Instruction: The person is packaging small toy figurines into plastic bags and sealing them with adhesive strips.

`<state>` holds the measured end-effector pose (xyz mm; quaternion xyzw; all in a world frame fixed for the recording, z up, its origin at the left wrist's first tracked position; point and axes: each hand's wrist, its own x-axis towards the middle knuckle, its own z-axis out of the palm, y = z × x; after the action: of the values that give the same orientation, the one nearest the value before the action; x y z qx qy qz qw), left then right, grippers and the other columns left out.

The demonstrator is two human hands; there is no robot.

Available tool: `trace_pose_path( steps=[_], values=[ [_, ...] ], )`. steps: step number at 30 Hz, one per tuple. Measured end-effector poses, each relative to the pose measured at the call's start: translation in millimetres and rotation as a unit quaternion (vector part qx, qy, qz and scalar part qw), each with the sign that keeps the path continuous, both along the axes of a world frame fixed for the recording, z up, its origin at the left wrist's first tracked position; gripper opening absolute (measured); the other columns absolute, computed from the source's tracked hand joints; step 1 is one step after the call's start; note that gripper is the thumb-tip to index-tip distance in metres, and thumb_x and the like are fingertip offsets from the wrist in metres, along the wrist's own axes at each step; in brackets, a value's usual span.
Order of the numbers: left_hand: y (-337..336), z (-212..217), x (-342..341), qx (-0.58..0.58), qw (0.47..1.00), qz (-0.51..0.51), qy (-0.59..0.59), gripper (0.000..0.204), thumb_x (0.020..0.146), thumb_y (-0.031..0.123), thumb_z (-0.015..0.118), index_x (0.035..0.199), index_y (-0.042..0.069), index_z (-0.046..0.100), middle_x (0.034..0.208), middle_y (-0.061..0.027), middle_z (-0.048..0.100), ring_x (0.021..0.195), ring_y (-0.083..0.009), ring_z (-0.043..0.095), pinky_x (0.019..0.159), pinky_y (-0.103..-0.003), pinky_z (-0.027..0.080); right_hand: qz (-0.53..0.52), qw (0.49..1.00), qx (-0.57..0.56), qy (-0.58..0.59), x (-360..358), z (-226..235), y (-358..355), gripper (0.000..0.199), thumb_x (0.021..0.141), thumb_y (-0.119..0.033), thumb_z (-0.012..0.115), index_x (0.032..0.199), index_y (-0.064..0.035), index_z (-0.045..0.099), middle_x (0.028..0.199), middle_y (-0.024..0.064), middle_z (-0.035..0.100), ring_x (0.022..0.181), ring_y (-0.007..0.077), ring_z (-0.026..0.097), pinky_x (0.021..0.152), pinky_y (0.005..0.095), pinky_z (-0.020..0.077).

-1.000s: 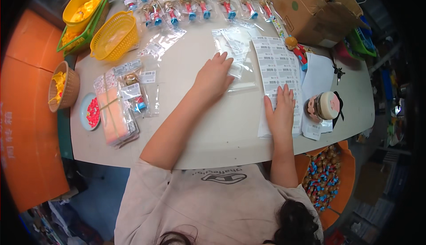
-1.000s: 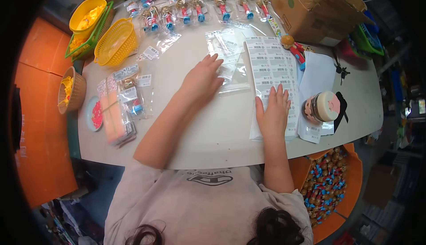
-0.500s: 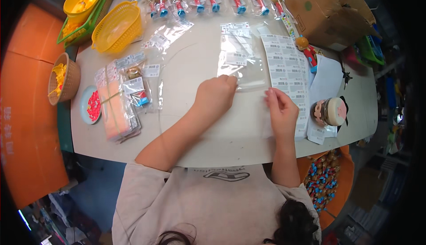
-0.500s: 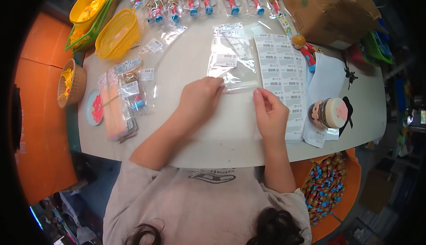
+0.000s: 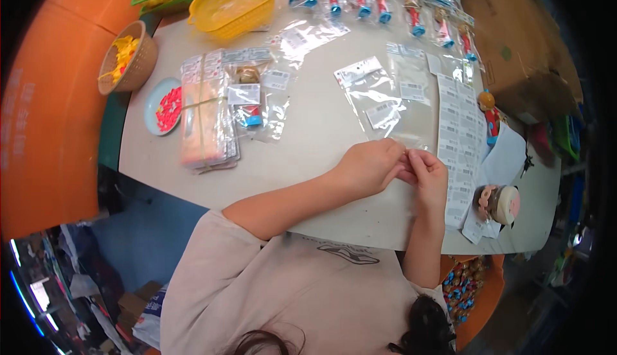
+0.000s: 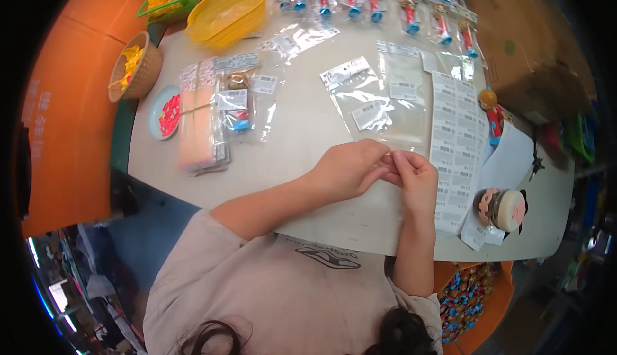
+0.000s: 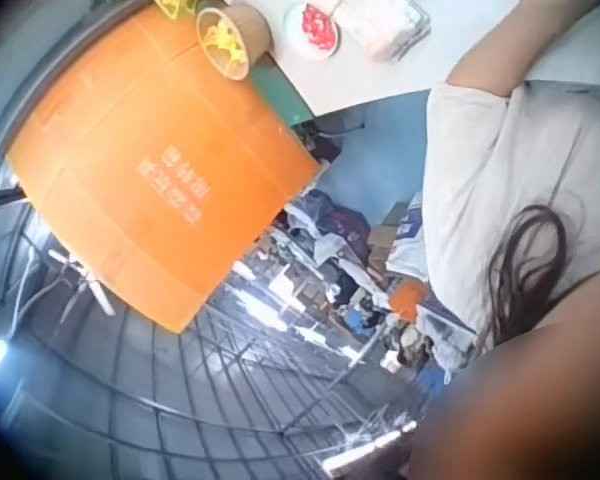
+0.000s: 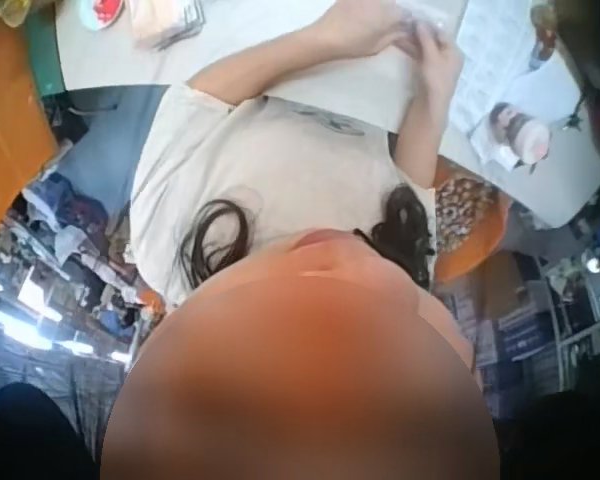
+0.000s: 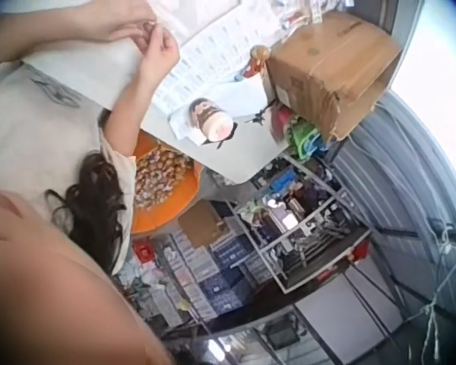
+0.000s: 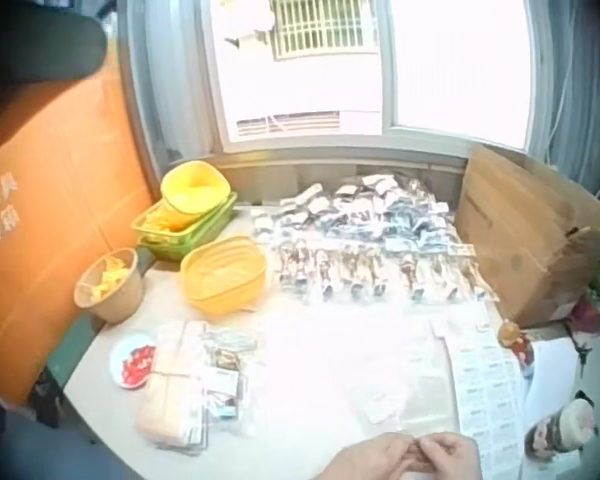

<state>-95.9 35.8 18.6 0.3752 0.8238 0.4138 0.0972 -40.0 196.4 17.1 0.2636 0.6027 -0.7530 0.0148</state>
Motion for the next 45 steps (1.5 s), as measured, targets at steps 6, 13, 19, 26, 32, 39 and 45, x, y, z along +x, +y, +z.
trace_pose_path(
  steps=[6, 13, 19, 26, 32, 39, 45],
  values=[
    [2.1, -9.9, 5.5, 0.032, 0.999, 0.034, -0.014, 0.022, 0.085, 0.018, 0.064, 0.101, 0.003, 0.062, 0.09, -0.0146, 0.064, 0.081, -0.0317, 0.063, 0.069, -0.039, 0.051, -0.029, 0.997, 0.062, 0.023, -1.9, -13.2, -8.5, 0.017, 0.09, -0.012, 0.063, 0.085, 0.0042, 0.063, 0.078, 0.0102, 0.067, 0.068, 0.0138, 0.065, 0.061, 0.0238, 0.0546],
    [-5.6, -17.1, -5.9, 0.089, 0.97, 0.105, -0.201, 0.016, 0.085, 0.013, 0.065, 0.086, -0.002, 0.067, 0.078, -0.0138, 0.068, 0.071, -0.022, 0.068, 0.063, -0.03, 0.052, -0.005, 0.998, 0.057, 0.041, -10.2, -23.1, -20.5, 0.02, 0.091, -0.019, 0.063, 0.079, -0.0028, 0.06, 0.069, 0.0028, 0.062, 0.06, 0.0081, 0.058, 0.056, 0.021, 0.0487],
    [0.9, -9.5, -11.6, 0.095, 0.956, 0.108, -0.254, 0.019, 0.082, 0.012, 0.07, 0.091, -0.005, 0.064, 0.077, -0.0083, 0.067, 0.07, -0.0099, 0.063, 0.064, -0.024, 0.051, -0.042, 0.997, 0.063, 0.032, -2.9, -22.9, -10.4, 0.022, 0.091, -0.019, 0.064, 0.075, -0.0048, 0.058, 0.071, 0.0014, 0.061, 0.063, 0.0062, 0.055, 0.055, 0.02, 0.0434],
    [1.4, -15.7, -1.5, 0.139, 0.95, 0.076, -0.269, 0.015, 0.085, 0.004, 0.063, 0.098, -0.004, 0.063, 0.086, -0.0076, 0.066, 0.075, -0.0106, 0.062, 0.066, -0.023, 0.05, 0.018, 0.995, 0.041, 0.085, -3.0, -32.0, -14.5, 0.027, 0.087, -0.021, 0.068, 0.069, -0.0042, 0.057, 0.066, -0.0001, 0.059, 0.059, 0.0052, 0.051, 0.054, 0.0198, 0.0401],
    [-2.0, -7.4, -7.4, 0.093, 0.962, 0.125, -0.226, 0.012, 0.082, 0.007, 0.065, 0.09, -0.003, 0.065, 0.077, -0.012, 0.065, 0.069, -0.0193, 0.065, 0.065, -0.03, 0.052, 0.047, 0.994, 0.08, 0.051, 2.6, -24.7, -9.3, 0.022, 0.089, -0.022, 0.066, 0.079, -0.0038, 0.06, 0.076, 0.0026, 0.063, 0.071, 0.0082, 0.06, 0.062, 0.0218, 0.049],
    [-1.3, -30.6, 5.3, -0.014, 0.98, 0.056, 0.193, 0.02, 0.067, 0.002, 0.062, 0.085, 0.003, 0.055, 0.081, -0.0127, 0.051, 0.075, -0.0296, 0.054, 0.059, -0.039, 0.045, -0.117, 0.812, 0.571, -0.02, -41.3, 35.0, 86.7, 0.037, 0.083, -0.028, 0.07, 0.108, -0.0022, 0.063, 0.091, 0.0166, 0.068, 0.081, 0.0245, 0.067, 0.073, 0.0355, 0.0523],
    [-6.5, -23.0, 3.3, -0.07, 0.993, 0.055, 0.074, 0.015, 0.075, 0.007, 0.061, 0.088, 0.002, 0.057, 0.09, -0.0157, 0.055, 0.085, -0.0332, 0.054, 0.073, -0.042, 0.046, -0.052, 0.673, 0.696, -0.244, -80.1, 6.1, 171.0, 0.025, 0.084, -0.008, 0.056, 0.106, -0.0028, 0.065, 0.1, 0.0197, 0.067, 0.094, 0.0357, 0.064, 0.082, 0.0438, 0.0513]
  ],
)
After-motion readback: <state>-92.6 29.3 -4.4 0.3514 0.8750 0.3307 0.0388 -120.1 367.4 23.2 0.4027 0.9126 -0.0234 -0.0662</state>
